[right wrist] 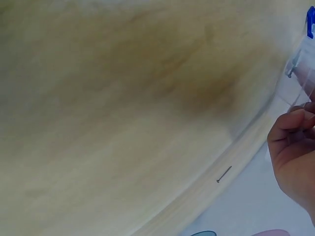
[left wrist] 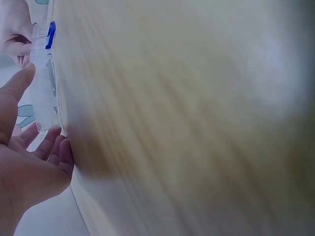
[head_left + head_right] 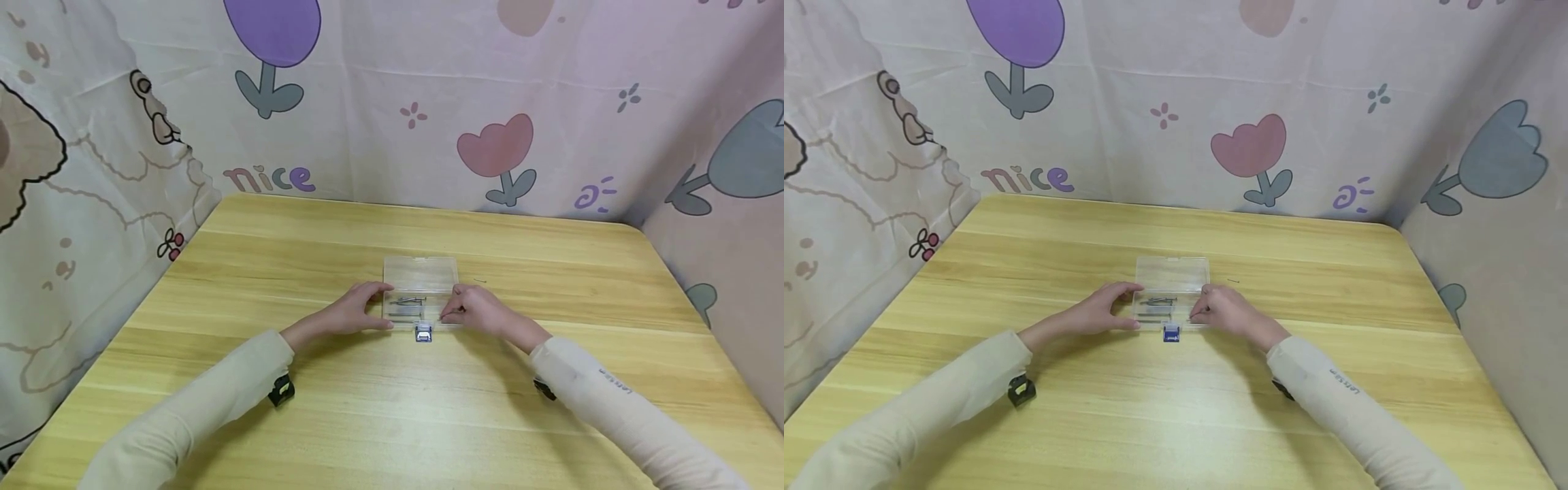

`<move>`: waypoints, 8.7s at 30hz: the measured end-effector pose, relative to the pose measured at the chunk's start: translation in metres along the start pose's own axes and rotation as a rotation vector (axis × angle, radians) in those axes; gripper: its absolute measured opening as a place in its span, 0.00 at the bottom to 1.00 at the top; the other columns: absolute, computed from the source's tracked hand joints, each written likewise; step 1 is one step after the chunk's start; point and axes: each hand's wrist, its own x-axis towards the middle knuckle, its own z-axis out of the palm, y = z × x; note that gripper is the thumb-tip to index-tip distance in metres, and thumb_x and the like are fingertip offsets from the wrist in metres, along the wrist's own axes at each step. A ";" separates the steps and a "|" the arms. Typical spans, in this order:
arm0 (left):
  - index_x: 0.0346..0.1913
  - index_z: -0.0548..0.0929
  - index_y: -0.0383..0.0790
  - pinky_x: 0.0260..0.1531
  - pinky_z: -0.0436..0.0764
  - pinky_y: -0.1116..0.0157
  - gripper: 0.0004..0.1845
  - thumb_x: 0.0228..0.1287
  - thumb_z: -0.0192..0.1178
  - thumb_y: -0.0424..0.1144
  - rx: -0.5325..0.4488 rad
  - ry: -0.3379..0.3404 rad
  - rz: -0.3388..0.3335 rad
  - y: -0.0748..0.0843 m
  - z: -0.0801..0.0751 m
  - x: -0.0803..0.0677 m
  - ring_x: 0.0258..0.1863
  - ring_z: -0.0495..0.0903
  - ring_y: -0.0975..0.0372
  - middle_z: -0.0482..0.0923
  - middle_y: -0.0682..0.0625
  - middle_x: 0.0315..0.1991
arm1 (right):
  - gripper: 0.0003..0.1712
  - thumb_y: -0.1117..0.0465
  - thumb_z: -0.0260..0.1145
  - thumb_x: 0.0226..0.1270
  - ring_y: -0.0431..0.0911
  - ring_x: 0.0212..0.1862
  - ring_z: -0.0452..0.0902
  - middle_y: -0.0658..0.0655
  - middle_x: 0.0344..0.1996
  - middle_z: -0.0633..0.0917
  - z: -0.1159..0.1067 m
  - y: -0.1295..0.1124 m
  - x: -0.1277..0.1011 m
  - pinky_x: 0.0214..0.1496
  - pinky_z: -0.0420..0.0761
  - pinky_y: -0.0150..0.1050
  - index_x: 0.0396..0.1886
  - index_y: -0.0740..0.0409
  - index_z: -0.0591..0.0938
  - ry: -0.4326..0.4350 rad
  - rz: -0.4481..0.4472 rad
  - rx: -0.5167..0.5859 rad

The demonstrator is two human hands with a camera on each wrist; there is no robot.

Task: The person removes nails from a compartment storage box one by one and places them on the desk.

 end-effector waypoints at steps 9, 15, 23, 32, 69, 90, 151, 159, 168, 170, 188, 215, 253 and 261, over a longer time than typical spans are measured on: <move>0.69 0.65 0.34 0.63 0.62 0.52 0.39 0.58 0.70 0.45 0.003 -0.001 0.008 -0.002 0.000 0.000 0.61 0.65 0.50 0.67 0.41 0.62 | 0.03 0.64 0.75 0.53 0.35 0.24 0.63 0.44 0.22 0.70 0.003 -0.002 0.000 0.25 0.69 0.29 0.28 0.58 0.89 0.005 0.043 -0.110; 0.69 0.65 0.34 0.63 0.62 0.52 0.39 0.58 0.70 0.45 -0.001 0.002 0.011 -0.002 -0.001 0.000 0.61 0.65 0.50 0.68 0.41 0.62 | 0.02 0.64 0.75 0.54 0.35 0.25 0.69 0.44 0.24 0.72 0.003 -0.001 0.000 0.25 0.71 0.27 0.29 0.56 0.88 0.006 0.007 -0.146; 0.68 0.65 0.33 0.62 0.63 0.52 0.39 0.58 0.70 0.44 0.001 0.005 0.023 0.003 -0.001 -0.002 0.60 0.65 0.50 0.68 0.41 0.61 | 0.02 0.65 0.73 0.56 0.36 0.27 0.72 0.43 0.25 0.72 0.002 -0.001 -0.003 0.30 0.75 0.30 0.30 0.58 0.88 0.011 -0.009 -0.086; 0.68 0.65 0.31 0.62 0.63 0.52 0.39 0.58 0.70 0.44 0.002 0.012 0.037 0.002 -0.001 -0.002 0.60 0.66 0.49 0.69 0.40 0.60 | 0.04 0.64 0.69 0.62 0.39 0.32 0.73 0.46 0.28 0.76 -0.004 -0.003 -0.005 0.36 0.77 0.34 0.30 0.62 0.85 -0.027 0.037 0.013; 0.67 0.66 0.31 0.61 0.65 0.52 0.39 0.57 0.71 0.44 -0.011 0.010 0.029 0.000 0.001 -0.002 0.59 0.67 0.49 0.68 0.40 0.60 | 0.09 0.73 0.56 0.71 0.49 0.38 0.72 0.63 0.36 0.80 -0.046 0.037 -0.025 0.39 0.74 0.43 0.47 0.74 0.76 0.117 0.385 0.138; 0.68 0.66 0.33 0.61 0.64 0.52 0.39 0.57 0.70 0.46 -0.002 0.012 0.018 -0.002 0.002 -0.002 0.59 0.66 0.50 0.68 0.41 0.60 | 0.06 0.68 0.67 0.63 0.44 0.28 0.74 0.58 0.31 0.84 -0.026 0.055 -0.026 0.29 0.76 0.34 0.37 0.68 0.84 0.156 0.546 0.213; 0.67 0.66 0.31 0.62 0.64 0.51 0.39 0.58 0.70 0.44 0.005 0.011 0.037 0.000 0.002 -0.003 0.60 0.67 0.49 0.68 0.39 0.61 | 0.11 0.65 0.59 0.72 0.45 0.25 0.74 0.58 0.26 0.81 -0.032 0.058 -0.025 0.26 0.76 0.36 0.44 0.70 0.82 0.141 0.579 0.244; 0.67 0.66 0.31 0.62 0.64 0.52 0.39 0.58 0.70 0.45 -0.007 0.010 0.040 0.000 0.001 -0.003 0.60 0.67 0.50 0.68 0.39 0.61 | 0.13 0.64 0.58 0.73 0.49 0.28 0.73 0.62 0.31 0.80 -0.042 0.047 -0.019 0.27 0.75 0.37 0.48 0.70 0.80 0.139 0.585 0.291; 0.68 0.66 0.32 0.61 0.64 0.51 0.39 0.58 0.70 0.46 -0.006 0.009 0.035 0.001 0.000 -0.003 0.59 0.67 0.49 0.68 0.40 0.61 | 0.08 0.68 0.62 0.67 0.45 0.33 0.73 0.57 0.33 0.81 -0.028 0.021 -0.016 0.32 0.75 0.35 0.41 0.68 0.83 0.091 0.449 0.288; 0.67 0.66 0.32 0.61 0.64 0.51 0.39 0.58 0.70 0.45 -0.009 0.009 0.039 0.001 0.000 -0.003 0.60 0.67 0.49 0.68 0.40 0.61 | 0.06 0.69 0.63 0.65 0.44 0.32 0.71 0.55 0.30 0.80 -0.025 0.016 -0.016 0.32 0.73 0.34 0.39 0.67 0.84 0.084 0.408 0.280; 0.68 0.66 0.33 0.62 0.63 0.51 0.39 0.58 0.70 0.45 -0.014 0.013 0.024 0.000 0.000 -0.003 0.61 0.66 0.49 0.67 0.40 0.62 | 0.03 0.70 0.70 0.56 0.40 0.30 0.67 0.47 0.24 0.77 -0.016 -0.006 -0.006 0.35 0.70 0.35 0.31 0.63 0.88 -0.064 0.214 0.152; 0.68 0.65 0.33 0.62 0.63 0.49 0.39 0.58 0.70 0.44 -0.028 0.011 0.018 0.002 0.001 -0.003 0.61 0.66 0.48 0.67 0.40 0.62 | 0.03 0.69 0.74 0.54 0.43 0.34 0.81 0.53 0.30 0.88 -0.010 -0.013 0.005 0.43 0.78 0.42 0.27 0.59 0.90 -0.098 0.393 0.134; 0.67 0.66 0.31 0.61 0.64 0.50 0.39 0.56 0.71 0.44 -0.018 0.031 0.017 0.003 0.003 -0.004 0.58 0.68 0.49 0.69 0.39 0.59 | 0.02 0.65 0.73 0.57 0.38 0.30 0.75 0.45 0.25 0.81 0.001 -0.004 -0.008 0.35 0.76 0.33 0.26 0.58 0.88 0.022 0.103 0.007; 0.67 0.66 0.32 0.61 0.64 0.50 0.39 0.57 0.71 0.44 -0.021 0.016 0.018 0.005 0.003 -0.005 0.58 0.67 0.49 0.68 0.39 0.60 | 0.03 0.66 0.71 0.59 0.38 0.30 0.71 0.45 0.26 0.79 0.000 -0.004 -0.013 0.33 0.74 0.33 0.27 0.58 0.87 0.023 0.150 0.139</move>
